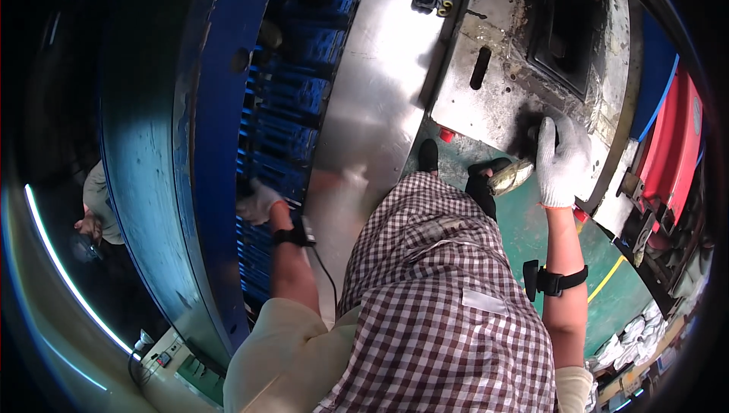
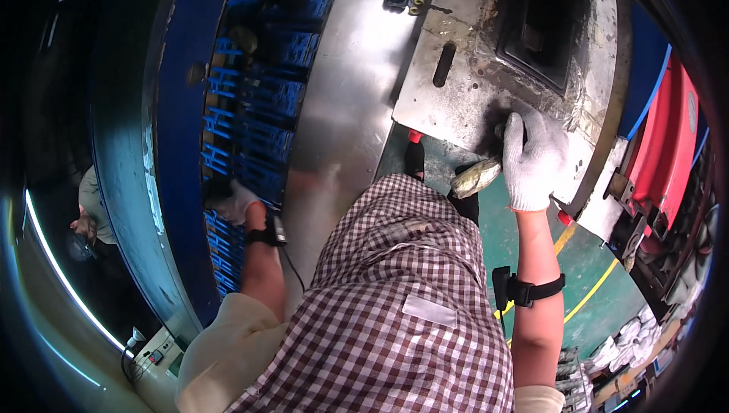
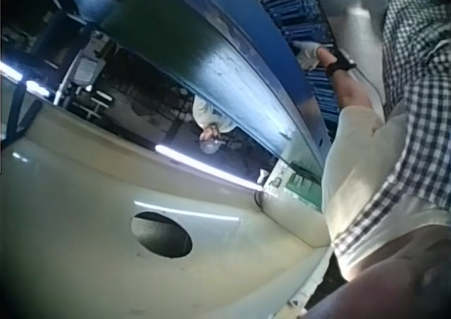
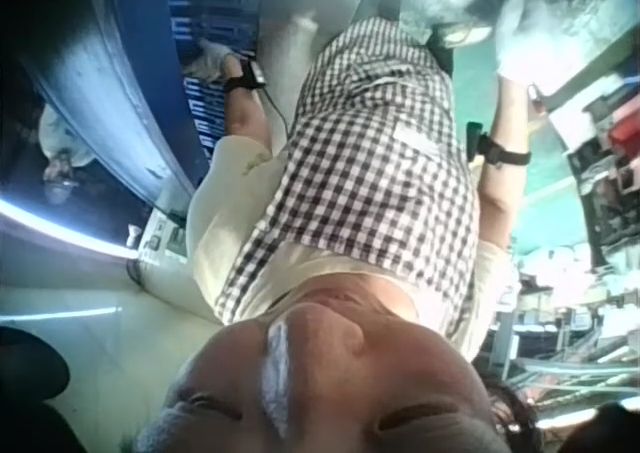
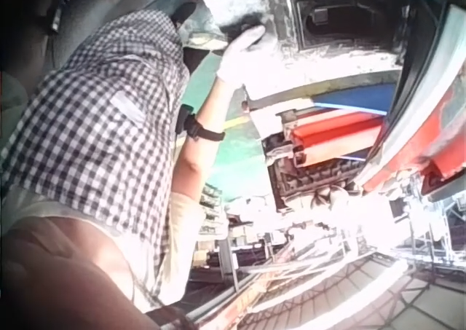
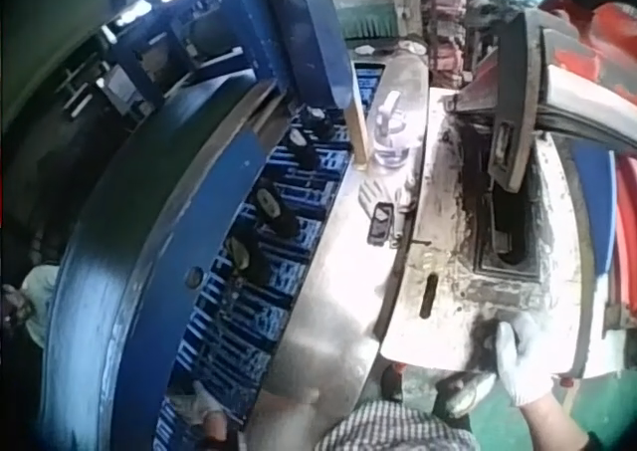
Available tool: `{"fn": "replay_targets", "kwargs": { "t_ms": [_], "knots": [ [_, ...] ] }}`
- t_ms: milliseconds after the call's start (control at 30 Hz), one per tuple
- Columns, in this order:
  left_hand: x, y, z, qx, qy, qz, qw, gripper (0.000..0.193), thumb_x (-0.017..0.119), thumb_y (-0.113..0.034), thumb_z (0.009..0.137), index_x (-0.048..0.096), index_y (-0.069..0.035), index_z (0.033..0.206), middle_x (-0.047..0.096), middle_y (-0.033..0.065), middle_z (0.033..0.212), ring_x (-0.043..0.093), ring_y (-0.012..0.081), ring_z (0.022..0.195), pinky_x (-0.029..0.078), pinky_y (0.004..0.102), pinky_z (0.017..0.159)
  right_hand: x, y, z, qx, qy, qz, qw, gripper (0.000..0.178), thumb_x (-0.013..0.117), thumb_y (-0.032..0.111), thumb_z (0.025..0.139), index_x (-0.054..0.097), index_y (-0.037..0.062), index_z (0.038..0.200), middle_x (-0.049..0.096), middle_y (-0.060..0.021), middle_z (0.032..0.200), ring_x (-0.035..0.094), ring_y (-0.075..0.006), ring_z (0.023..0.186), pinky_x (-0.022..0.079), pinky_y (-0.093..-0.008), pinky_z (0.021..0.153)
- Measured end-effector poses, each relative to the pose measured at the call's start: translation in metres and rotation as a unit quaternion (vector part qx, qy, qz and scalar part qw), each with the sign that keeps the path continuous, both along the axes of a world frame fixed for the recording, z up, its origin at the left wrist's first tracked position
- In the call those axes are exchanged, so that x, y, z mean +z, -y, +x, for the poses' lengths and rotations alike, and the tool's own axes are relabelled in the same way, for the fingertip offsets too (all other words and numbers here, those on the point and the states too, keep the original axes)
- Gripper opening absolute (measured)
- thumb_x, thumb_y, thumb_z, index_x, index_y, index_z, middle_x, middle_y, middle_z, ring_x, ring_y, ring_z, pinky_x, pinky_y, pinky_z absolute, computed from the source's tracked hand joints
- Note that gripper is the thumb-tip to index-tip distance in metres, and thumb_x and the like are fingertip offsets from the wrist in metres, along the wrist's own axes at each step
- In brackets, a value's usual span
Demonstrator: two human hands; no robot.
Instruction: Attaching and pressing soles onto leather shoes using a dedicated machine.
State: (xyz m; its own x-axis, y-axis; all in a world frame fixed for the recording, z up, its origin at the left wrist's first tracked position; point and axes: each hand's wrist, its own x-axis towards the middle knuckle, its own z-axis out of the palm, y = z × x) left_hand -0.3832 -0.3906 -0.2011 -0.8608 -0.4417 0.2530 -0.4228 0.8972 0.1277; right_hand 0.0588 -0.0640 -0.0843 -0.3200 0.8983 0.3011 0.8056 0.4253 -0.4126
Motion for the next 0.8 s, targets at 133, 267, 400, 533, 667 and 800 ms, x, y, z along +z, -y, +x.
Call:
{"fn": "replay_targets", "kwargs": {
  "t_ms": [133,267,400,533,667,800],
  "knots": [
    [-0.080,0.145,-0.065,0.011,0.085,0.316,0.945,0.058,0.068,-0.052,0.093,0.065,-0.009,0.131,0.069,0.0150,0.126,0.063,0.0306,0.120,0.052,0.0463,0.100,0.004,0.002,-0.002,0.001,0.030,0.005,1.000,0.009,0.070,0.016,0.094,0.072,0.0071,0.092,0.069,-0.0142,0.085,0.065,-0.0341,0.082,0.051,-0.0449,0.078],
    [-0.091,0.211,-0.191,-0.111,0.168,0.689,0.696,0.033,0.057,-0.035,0.106,0.071,-0.011,0.123,0.072,0.0059,0.116,0.068,0.0226,0.102,0.056,0.0398,0.091,0.000,-0.003,0.003,0.013,0.004,-0.037,0.999,0.010,0.068,0.014,0.096,0.073,0.0064,0.097,0.070,-0.0142,0.088,0.066,-0.0342,0.084,0.051,-0.0446,0.080],
    [-0.109,0.212,-0.169,-0.048,0.335,0.746,0.574,0.021,0.065,-0.022,0.100,0.073,-0.008,0.113,0.075,0.0079,0.108,0.071,0.0212,0.097,0.058,0.0382,0.087,-0.001,0.000,-0.002,0.014,0.033,-0.012,0.999,0.009,0.069,0.015,0.095,0.073,0.0065,0.094,0.070,-0.0137,0.087,0.066,-0.0340,0.083,0.051,-0.0447,0.079],
    [-0.078,0.187,-0.116,0.000,0.170,0.742,0.648,0.034,0.068,-0.039,0.098,0.072,-0.011,0.117,0.076,0.0071,0.115,0.071,0.0256,0.105,0.058,0.0400,0.092,0.003,0.000,-0.002,0.008,0.033,-0.001,0.999,0.010,0.069,0.017,0.095,0.074,0.0084,0.095,0.071,-0.0118,0.087,0.067,-0.0327,0.083,0.051,-0.0446,0.080],
    [-0.031,0.113,-0.038,0.151,0.103,0.805,0.564,0.037,0.075,-0.038,0.092,0.072,-0.012,0.119,0.073,0.0096,0.118,0.068,0.0296,0.111,0.056,0.0481,0.095,0.003,0.001,0.003,-0.003,0.041,-0.004,0.999,0.013,0.067,0.019,0.095,0.074,0.0091,0.098,0.072,-0.0118,0.088,0.067,-0.0333,0.086,0.051,-0.0458,0.081],
    [-0.005,0.090,0.007,0.136,0.146,0.874,0.443,0.039,0.067,-0.027,0.097,0.064,-0.006,0.130,0.068,0.0152,0.130,0.063,0.0356,0.120,0.050,0.0569,0.106,0.008,0.001,0.002,0.000,0.024,-0.013,1.000,0.015,0.066,0.021,0.096,0.075,0.0097,0.100,0.071,-0.0124,0.089,0.067,-0.0338,0.087,0.052,-0.0466,0.083]
  ]
}}
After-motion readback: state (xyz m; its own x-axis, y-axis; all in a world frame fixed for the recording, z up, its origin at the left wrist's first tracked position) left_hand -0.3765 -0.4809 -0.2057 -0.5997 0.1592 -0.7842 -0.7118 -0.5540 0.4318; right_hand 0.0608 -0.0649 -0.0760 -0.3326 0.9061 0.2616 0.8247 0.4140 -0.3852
